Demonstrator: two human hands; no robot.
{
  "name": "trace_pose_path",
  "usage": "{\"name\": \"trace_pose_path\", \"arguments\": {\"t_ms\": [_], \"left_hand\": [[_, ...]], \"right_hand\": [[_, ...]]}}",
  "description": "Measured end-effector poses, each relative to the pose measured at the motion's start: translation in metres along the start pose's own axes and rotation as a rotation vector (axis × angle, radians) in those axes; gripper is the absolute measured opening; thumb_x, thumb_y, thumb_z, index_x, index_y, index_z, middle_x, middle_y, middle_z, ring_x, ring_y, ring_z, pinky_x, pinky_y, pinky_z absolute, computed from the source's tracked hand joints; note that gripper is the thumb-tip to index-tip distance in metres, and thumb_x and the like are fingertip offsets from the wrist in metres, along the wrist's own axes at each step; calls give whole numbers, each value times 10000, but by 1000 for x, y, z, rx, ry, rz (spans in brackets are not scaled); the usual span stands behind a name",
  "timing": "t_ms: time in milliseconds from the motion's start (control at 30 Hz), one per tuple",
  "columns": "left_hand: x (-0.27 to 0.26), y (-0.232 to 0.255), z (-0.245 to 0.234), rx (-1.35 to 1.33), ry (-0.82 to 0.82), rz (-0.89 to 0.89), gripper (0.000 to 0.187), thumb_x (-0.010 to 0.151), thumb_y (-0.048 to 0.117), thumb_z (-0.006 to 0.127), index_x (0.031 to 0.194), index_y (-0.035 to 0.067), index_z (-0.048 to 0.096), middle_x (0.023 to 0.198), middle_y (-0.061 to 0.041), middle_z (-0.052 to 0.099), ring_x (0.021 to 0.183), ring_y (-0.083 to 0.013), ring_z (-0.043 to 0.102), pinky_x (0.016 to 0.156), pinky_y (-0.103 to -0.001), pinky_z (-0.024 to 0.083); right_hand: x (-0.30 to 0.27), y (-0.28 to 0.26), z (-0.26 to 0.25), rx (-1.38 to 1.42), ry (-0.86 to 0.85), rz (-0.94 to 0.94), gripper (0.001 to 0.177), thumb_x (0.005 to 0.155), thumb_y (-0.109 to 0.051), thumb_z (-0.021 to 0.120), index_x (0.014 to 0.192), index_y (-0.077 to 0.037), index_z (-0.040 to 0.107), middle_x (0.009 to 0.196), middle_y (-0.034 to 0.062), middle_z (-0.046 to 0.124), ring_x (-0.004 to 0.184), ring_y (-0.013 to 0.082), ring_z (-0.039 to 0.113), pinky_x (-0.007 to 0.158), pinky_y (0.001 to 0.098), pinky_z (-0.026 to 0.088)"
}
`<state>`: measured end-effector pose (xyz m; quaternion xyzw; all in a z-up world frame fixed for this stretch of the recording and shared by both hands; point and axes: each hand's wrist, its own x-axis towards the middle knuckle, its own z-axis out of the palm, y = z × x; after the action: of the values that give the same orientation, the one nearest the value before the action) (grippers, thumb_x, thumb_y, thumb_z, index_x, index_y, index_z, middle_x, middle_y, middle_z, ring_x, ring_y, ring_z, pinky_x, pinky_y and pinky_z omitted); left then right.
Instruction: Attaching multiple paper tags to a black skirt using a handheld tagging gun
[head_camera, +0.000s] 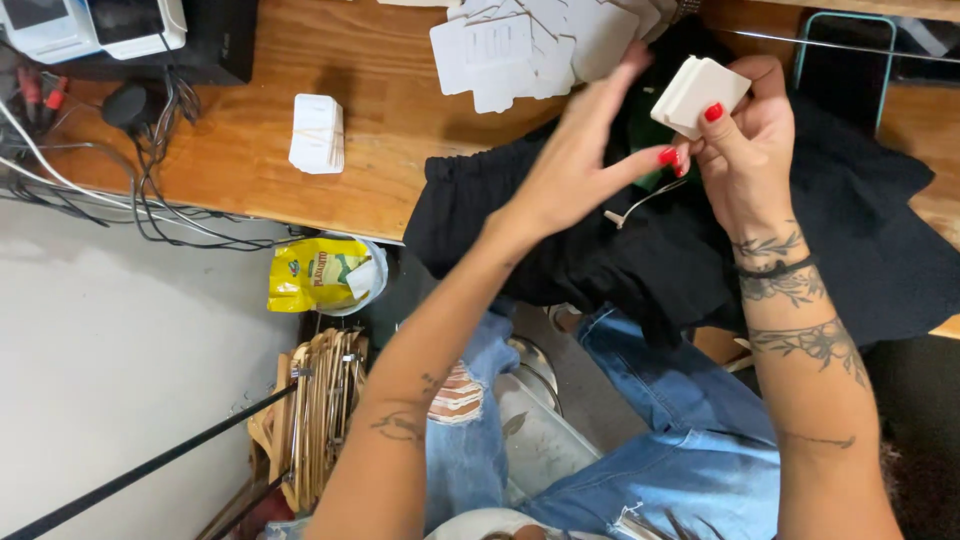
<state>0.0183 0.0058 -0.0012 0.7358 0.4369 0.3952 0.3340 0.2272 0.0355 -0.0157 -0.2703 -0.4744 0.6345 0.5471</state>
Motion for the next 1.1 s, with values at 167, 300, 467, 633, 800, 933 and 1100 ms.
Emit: {"name": "trace_pose_path", "arguments": {"t_ms": [167,300,467,633,800,933,1100], "left_hand": [[22,10,59,-504,188,76,426,1175,381,474,1547,179,514,1538,-16,607,1467,-161,582,1305,-298,440],[25,5,68,-931,398,-80,352,1072,296,656,1271,12,717,1187,-43,744,1099,-120,672,964,-278,603],[31,11,62,-1170,555,-150,344,933,189,787,1171,-50,724,1119,-171,762,1022,-220,723,936,-351,622],[28,9,29,-1104,761,-196,241,749,111,913,942,59,778,961,-40,773,886,-112,684,796,-282,601],[-22,18,-90,-275,653,-356,188,952,267,627,995,115,524,900,-106,789,483,-145,686,416,-226,566],[-61,-61,-146,619,455,-317,374,1027,409,634,902,79,511,928,-120,569,854,-326,508,755,-456,384],[-67,-117,-143,990,293,-313,455,1025,232,659,1401,31,500,1108,-215,692,957,-405,584,832,-498,459]], "right_hand": [[-1,2,-4,-87,47,17,280,1046,-281,707,1163,-150,489,1000,6,574,884,108,595,776,250,567],[3,12,-9,-349,140,-259,235,1016,-165,771,1122,-78,580,1173,55,637,1172,154,618,1077,282,522],[-2,6,-6,-384,139,-154,215,1018,-96,791,1026,-62,579,1013,99,658,906,159,669,841,251,590],[-2,5,-6,-485,105,-125,188,1051,-103,780,1048,-61,597,975,61,638,832,163,661,801,236,553],[0,9,-7,-413,66,-169,223,1115,-125,724,1088,-32,522,928,124,597,775,208,630,736,292,548],[0,14,-11,-378,78,-154,260,1109,-168,742,1107,-36,518,907,133,595,752,208,627,709,289,548],[-1,13,-12,-341,40,-133,280,1098,-195,732,1076,-37,502,846,148,590,737,202,604,701,274,513]]}}
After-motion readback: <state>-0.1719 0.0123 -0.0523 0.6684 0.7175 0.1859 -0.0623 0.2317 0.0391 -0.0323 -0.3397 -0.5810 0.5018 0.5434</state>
